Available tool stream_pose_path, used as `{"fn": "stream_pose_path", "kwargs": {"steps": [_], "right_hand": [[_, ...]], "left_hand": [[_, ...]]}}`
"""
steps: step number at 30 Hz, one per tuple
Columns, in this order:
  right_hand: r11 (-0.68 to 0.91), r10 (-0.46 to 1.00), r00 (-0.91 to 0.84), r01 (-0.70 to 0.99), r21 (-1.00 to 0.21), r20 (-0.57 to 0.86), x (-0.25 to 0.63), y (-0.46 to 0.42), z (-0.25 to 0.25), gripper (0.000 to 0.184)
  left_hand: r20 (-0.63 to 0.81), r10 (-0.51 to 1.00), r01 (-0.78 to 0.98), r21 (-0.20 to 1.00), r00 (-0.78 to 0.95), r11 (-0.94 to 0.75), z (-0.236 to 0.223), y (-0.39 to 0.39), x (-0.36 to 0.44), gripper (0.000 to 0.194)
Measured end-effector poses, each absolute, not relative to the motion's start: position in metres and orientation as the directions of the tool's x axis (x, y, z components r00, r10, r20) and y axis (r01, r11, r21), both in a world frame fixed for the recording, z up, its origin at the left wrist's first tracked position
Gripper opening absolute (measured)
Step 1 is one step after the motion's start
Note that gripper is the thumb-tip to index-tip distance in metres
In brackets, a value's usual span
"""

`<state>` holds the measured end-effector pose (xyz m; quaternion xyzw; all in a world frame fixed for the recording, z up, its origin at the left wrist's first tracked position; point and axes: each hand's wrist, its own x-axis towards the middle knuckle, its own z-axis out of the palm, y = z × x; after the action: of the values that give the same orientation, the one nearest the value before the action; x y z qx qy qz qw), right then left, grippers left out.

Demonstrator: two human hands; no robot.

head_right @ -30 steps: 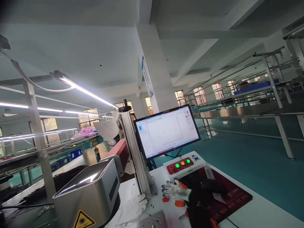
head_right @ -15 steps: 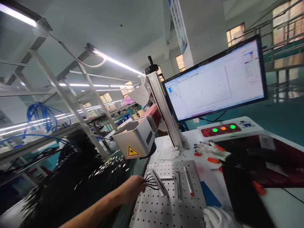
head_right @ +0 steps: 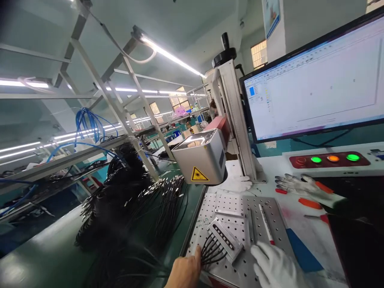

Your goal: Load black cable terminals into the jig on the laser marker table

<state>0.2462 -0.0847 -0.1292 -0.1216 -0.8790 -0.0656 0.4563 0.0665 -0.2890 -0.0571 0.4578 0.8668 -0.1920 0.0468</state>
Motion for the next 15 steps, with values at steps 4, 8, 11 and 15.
{"fn": "stream_pose_path", "kwargs": {"steps": [4,8,11,15], "right_hand": [[0.982,0.05,-0.693,0.167,0.092,0.719,0.2,-0.082,-0.145,0.038],[0.979,-0.01,-0.763,0.126,0.163,0.646,0.181,-0.069,-0.181,0.021],[0.986,-0.003,-0.758,0.104,0.126,0.652,0.188,-0.065,-0.177,0.028],[0.985,0.128,-0.815,0.172,0.025,0.565,0.181,-0.075,-0.11,0.04]], "left_hand": [[-0.308,0.757,0.817,-0.193,-0.576,0.543,-0.063,-0.287,0.068,0.057],[-0.395,0.738,0.827,-0.115,-0.547,0.551,-0.052,-0.285,0.073,0.064],[-0.418,0.755,0.846,-0.069,-0.506,0.529,-0.045,-0.283,0.075,0.065],[-0.381,0.791,0.855,0.001,-0.479,0.518,-0.05,-0.282,0.074,0.061]]}}
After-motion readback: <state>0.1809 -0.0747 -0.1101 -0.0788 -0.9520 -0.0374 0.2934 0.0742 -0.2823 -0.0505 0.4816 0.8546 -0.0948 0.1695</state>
